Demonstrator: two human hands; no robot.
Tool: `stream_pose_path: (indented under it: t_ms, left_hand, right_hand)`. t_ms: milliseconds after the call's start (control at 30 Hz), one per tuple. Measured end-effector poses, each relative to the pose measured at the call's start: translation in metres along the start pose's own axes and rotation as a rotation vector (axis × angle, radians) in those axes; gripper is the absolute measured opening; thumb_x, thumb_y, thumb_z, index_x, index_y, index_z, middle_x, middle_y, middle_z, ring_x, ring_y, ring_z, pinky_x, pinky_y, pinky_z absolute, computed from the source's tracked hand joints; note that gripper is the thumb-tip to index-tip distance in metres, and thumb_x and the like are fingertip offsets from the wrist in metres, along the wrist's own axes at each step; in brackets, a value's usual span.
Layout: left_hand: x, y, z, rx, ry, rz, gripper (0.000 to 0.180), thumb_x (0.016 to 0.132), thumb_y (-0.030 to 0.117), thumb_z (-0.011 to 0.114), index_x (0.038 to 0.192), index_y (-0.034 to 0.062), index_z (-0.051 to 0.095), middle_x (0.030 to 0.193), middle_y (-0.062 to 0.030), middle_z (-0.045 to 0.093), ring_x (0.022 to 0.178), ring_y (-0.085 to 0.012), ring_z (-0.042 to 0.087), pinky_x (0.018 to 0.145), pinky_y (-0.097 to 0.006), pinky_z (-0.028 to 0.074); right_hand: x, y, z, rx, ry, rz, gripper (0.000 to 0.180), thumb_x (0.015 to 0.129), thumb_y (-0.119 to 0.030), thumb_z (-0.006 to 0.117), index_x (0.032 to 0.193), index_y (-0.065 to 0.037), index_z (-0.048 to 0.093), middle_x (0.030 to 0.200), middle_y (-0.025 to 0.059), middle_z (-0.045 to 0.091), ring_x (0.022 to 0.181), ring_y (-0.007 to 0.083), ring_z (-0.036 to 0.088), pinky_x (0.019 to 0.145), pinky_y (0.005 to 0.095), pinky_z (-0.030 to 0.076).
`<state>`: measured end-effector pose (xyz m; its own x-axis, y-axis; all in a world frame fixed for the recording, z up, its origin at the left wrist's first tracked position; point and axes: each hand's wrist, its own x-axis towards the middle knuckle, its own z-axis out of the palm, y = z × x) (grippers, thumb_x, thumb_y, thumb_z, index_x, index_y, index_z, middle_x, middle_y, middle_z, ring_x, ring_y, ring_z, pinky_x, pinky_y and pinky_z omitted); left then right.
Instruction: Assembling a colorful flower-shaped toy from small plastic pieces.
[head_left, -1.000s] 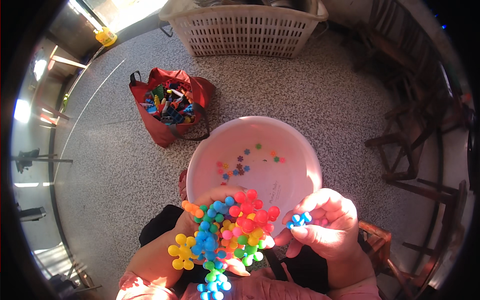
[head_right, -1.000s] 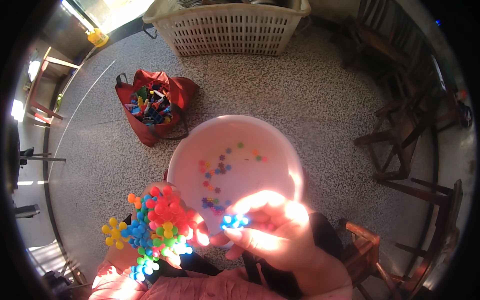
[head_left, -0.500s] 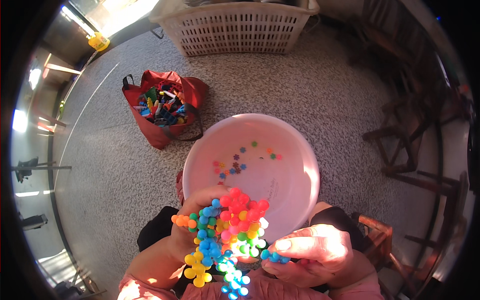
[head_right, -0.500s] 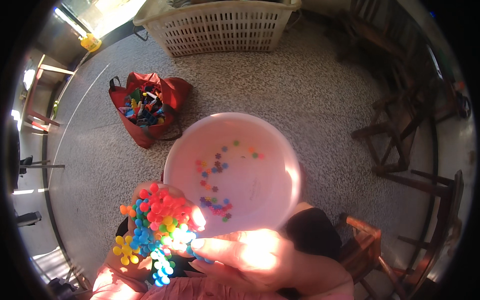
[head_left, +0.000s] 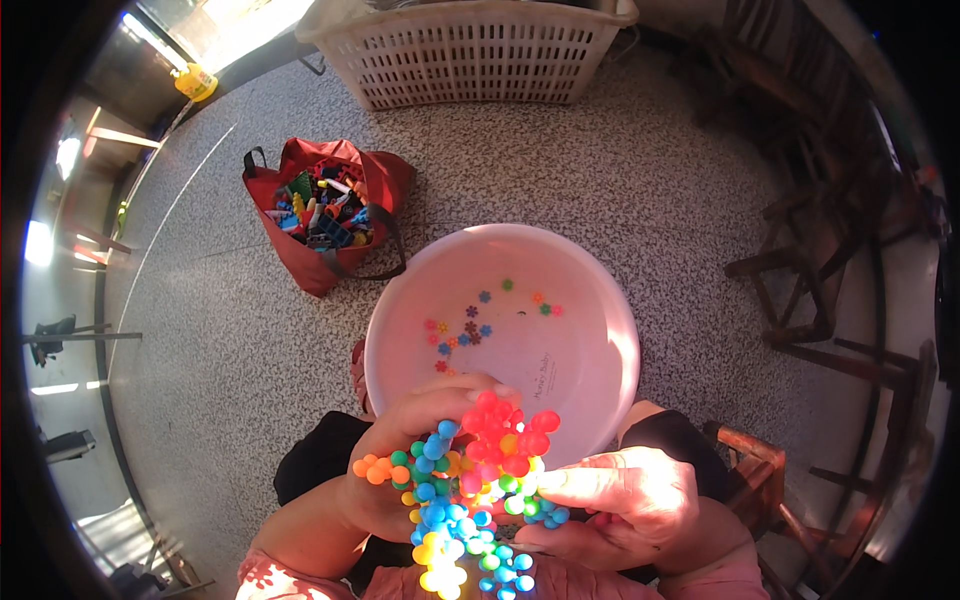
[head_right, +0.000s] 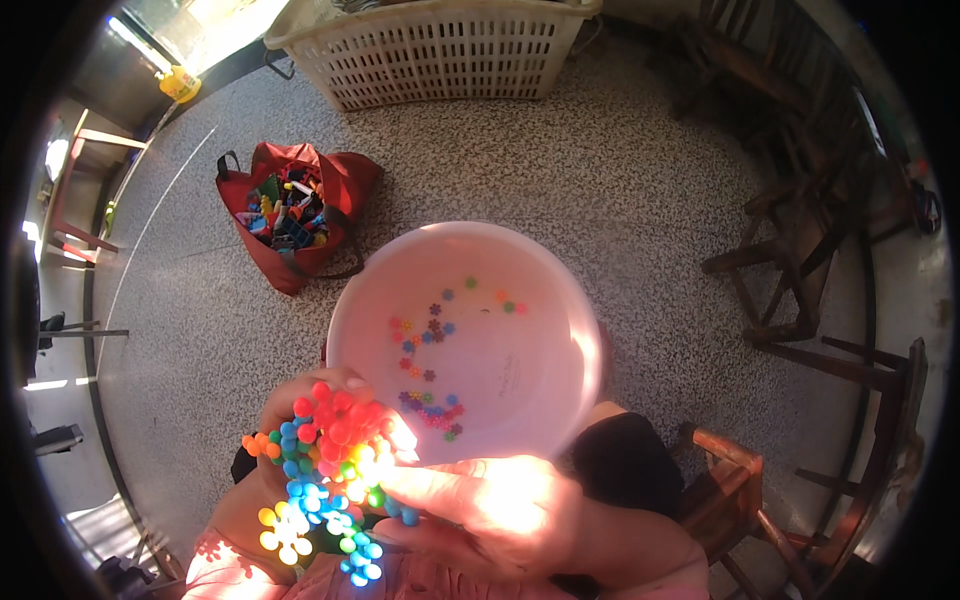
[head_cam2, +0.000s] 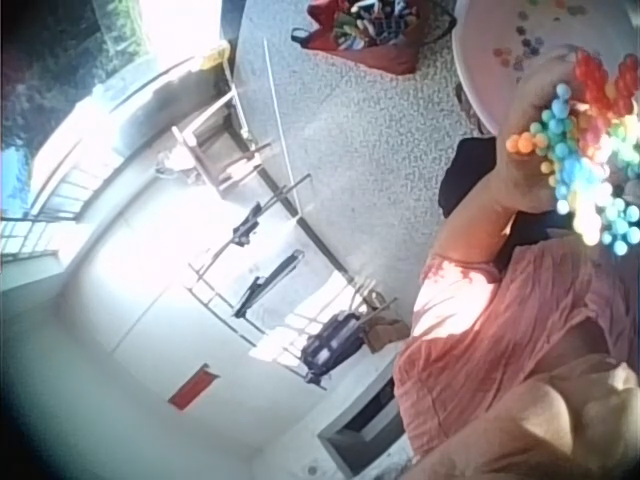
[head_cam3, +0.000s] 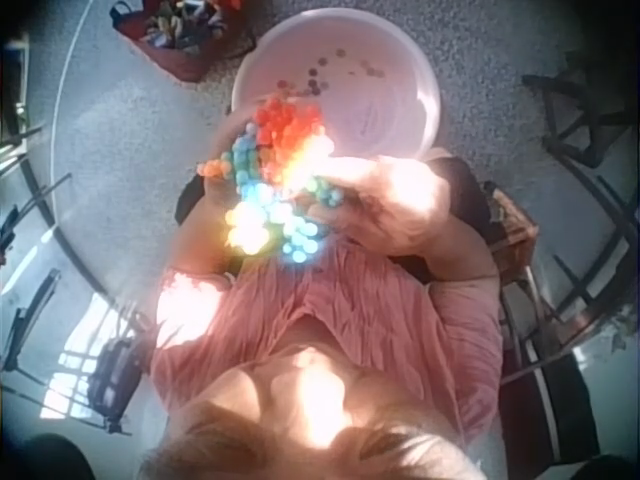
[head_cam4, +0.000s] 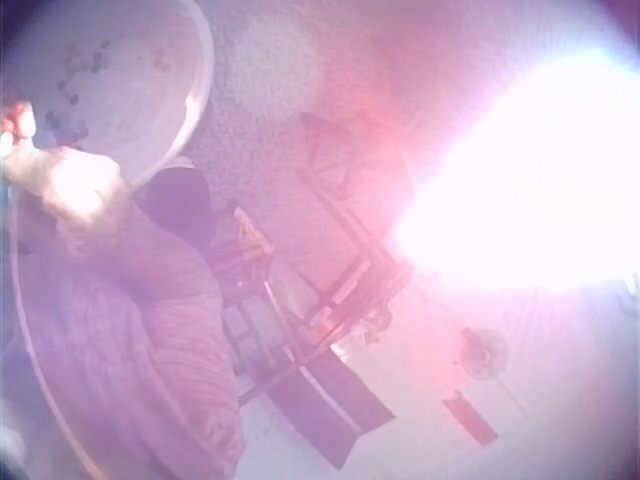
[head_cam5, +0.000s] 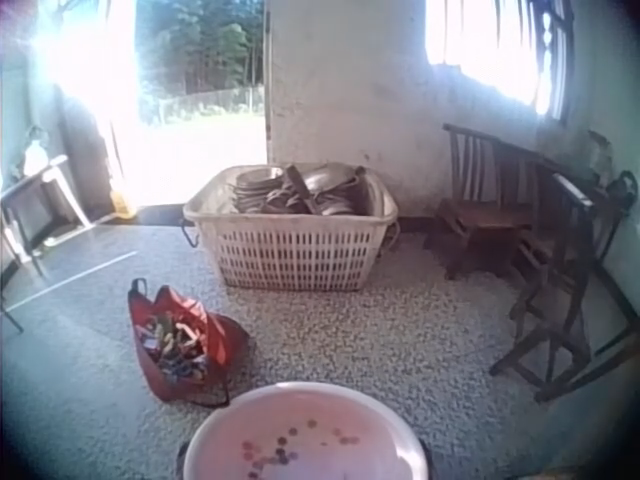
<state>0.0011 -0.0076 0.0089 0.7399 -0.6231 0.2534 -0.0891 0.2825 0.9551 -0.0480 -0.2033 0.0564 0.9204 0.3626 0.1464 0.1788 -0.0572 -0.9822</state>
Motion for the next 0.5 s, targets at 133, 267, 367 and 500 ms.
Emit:
stream_pose_path:
  t_ms: [133, 267, 367, 500]
  left_hand:
    - [-0.007, -0.008, 0.010, -0.285, 0.088, 0.056, 0.070, 0.063, 0.002, 0.075, 0.121, 0.0025, 0.035, 0.117, -0.0200, 0.045, 0.108, -0.0279, 0.049, 0.088, -0.038, 0.041]
    - [-0.010, -0.012, 0.005, -0.287, 0.043, 0.097, 0.070, 0.064, -0.001, 0.074, 0.121, 0.0027, 0.034, 0.117, -0.0202, 0.045, 0.108, -0.0281, 0.049, 0.088, -0.038, 0.041]
    - [-0.010, -0.009, 0.009, -0.330, 0.081, 0.053, 0.065, 0.064, 0.000, 0.073, 0.119, 0.0020, 0.037, 0.117, -0.0201, 0.045, 0.106, -0.0283, 0.050, 0.088, -0.039, 0.041]
    - [-0.008, -0.011, 0.005, -0.358, 0.041, 0.030, 0.060, 0.066, 0.001, 0.073, 0.117, 0.0020, 0.041, 0.116, -0.0194, 0.046, 0.103, -0.0275, 0.052, 0.086, -0.038, 0.042]
  right_hand:
    - [0.007, -0.003, 0.000, 0.036, -0.022, -0.014, 0.028, 0.076, -0.005, 0.064, 0.101, 0.002, 0.055, 0.090, 0.0172, 0.061, 0.081, 0.0252, 0.061, 0.072, 0.0329, 0.050]
    - [0.002, -0.002, 0.003, 0.046, -0.008, 0.030, 0.028, 0.074, -0.006, 0.067, 0.099, 0.001, 0.057, 0.089, 0.0156, 0.061, 0.081, 0.0230, 0.062, 0.071, 0.0311, 0.050]
    - [-0.003, 0.001, 0.006, -0.022, 0.076, 0.050, 0.026, 0.074, -0.006, 0.067, 0.098, 0.001, 0.058, 0.086, 0.0132, 0.063, 0.078, 0.0210, 0.063, 0.068, 0.0285, 0.051]
    - [0.004, -0.003, 0.004, 0.041, 0.109, 0.074, 0.026, 0.072, -0.003, 0.069, 0.095, 0.001, 0.059, 0.079, 0.0107, 0.063, 0.070, 0.0189, 0.063, 0.062, 0.0260, 0.051]
